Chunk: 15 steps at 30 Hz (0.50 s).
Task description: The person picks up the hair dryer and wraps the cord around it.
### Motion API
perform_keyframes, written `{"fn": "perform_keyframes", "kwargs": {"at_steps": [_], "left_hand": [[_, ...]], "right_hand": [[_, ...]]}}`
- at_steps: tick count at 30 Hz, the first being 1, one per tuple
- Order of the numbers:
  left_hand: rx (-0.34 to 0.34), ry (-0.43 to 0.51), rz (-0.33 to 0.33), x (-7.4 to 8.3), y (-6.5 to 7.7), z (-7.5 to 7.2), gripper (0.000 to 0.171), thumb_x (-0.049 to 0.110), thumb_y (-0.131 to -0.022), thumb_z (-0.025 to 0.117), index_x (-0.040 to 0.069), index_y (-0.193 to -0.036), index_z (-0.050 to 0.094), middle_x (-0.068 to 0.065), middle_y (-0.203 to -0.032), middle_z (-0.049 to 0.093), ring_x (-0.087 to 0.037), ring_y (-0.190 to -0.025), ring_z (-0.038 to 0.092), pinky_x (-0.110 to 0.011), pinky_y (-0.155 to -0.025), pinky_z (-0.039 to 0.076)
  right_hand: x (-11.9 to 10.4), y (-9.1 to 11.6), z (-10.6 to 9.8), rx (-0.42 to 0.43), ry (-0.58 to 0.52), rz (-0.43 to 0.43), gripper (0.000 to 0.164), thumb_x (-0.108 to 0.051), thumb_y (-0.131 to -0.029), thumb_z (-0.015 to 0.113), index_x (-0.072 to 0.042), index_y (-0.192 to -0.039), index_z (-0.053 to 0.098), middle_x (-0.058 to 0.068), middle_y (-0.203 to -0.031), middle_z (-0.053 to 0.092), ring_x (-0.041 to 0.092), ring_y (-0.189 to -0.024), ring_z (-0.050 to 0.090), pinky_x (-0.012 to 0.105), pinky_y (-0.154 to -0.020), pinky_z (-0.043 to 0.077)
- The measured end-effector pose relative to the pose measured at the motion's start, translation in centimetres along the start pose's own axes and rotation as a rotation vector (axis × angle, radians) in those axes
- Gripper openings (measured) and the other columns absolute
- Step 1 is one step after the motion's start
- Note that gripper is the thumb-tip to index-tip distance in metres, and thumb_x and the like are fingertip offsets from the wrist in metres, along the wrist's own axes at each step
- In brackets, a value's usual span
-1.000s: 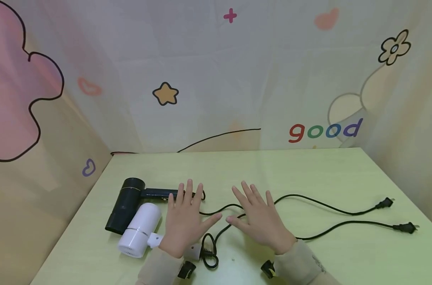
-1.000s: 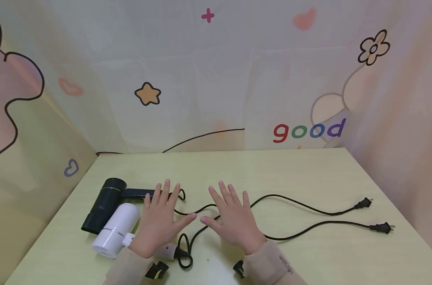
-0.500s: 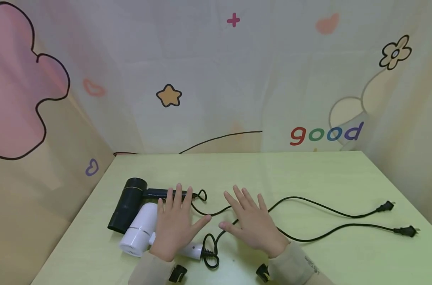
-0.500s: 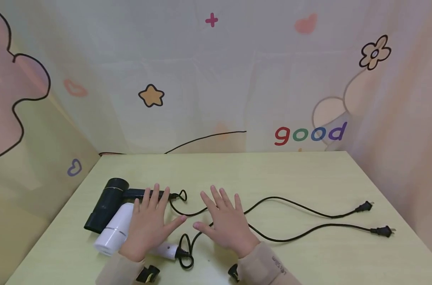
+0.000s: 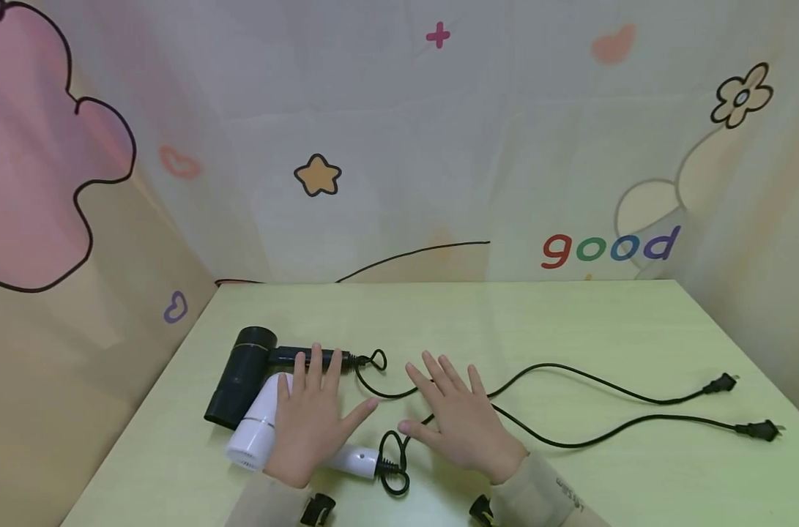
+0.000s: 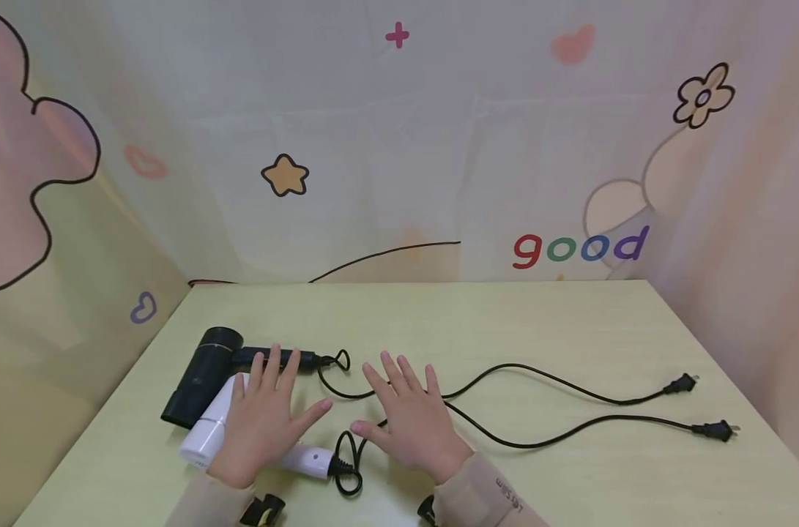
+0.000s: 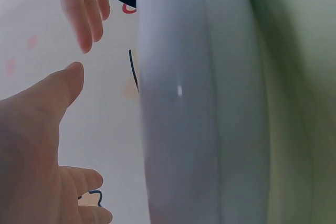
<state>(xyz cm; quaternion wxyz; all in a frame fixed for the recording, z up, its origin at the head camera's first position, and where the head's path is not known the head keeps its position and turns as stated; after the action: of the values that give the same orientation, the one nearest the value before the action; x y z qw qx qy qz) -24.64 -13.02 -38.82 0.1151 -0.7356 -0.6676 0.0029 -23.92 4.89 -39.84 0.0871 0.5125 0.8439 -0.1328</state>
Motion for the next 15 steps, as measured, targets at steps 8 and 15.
{"fn": "perform_keyframes", "kwargs": {"at_steps": [8, 15], "left_hand": [[0.006, -0.035, -0.025, -1.3, 0.3, 0.1, 0.095, 0.074, -0.081, 0.045, 0.011, -0.150, 0.026, -0.021, -0.156, 0.017, -0.045, -0.142, 0.015, -0.066, -0.109, 0.016], [-0.011, -0.022, -0.081, -2.9, 0.8, 0.3, 0.094, 0.073, -0.081, 0.048, 0.011, -0.150, 0.026, -0.023, -0.155, 0.017, -0.047, -0.141, 0.014, -0.066, -0.110, 0.013]], "right_hand": [[-0.6, 0.1, 0.4, -0.004, 0.019, -0.018, 0.078, -0.067, -0.088, 0.042, -0.026, -0.151, 0.023, 0.002, -0.159, 0.013, 0.027, -0.146, 0.015, 0.061, -0.113, 0.008], [-1.2, 0.1, 1.1, -0.053, 0.015, -0.033, 0.076, -0.066, -0.089, 0.041, -0.024, -0.150, 0.026, 0.004, -0.158, 0.016, 0.028, -0.146, 0.015, 0.061, -0.113, 0.009]]}}
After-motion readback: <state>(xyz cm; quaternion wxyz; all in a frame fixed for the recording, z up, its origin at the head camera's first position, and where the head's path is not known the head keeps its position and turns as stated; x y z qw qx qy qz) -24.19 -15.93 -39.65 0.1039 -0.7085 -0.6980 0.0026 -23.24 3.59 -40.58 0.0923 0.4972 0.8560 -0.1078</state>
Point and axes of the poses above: each hand's wrist, its own y-axis away from the middle knuckle, its own z-axis out of the palm, x = y × z, the point moved 9 cm from there along -y, towards the middle knuckle
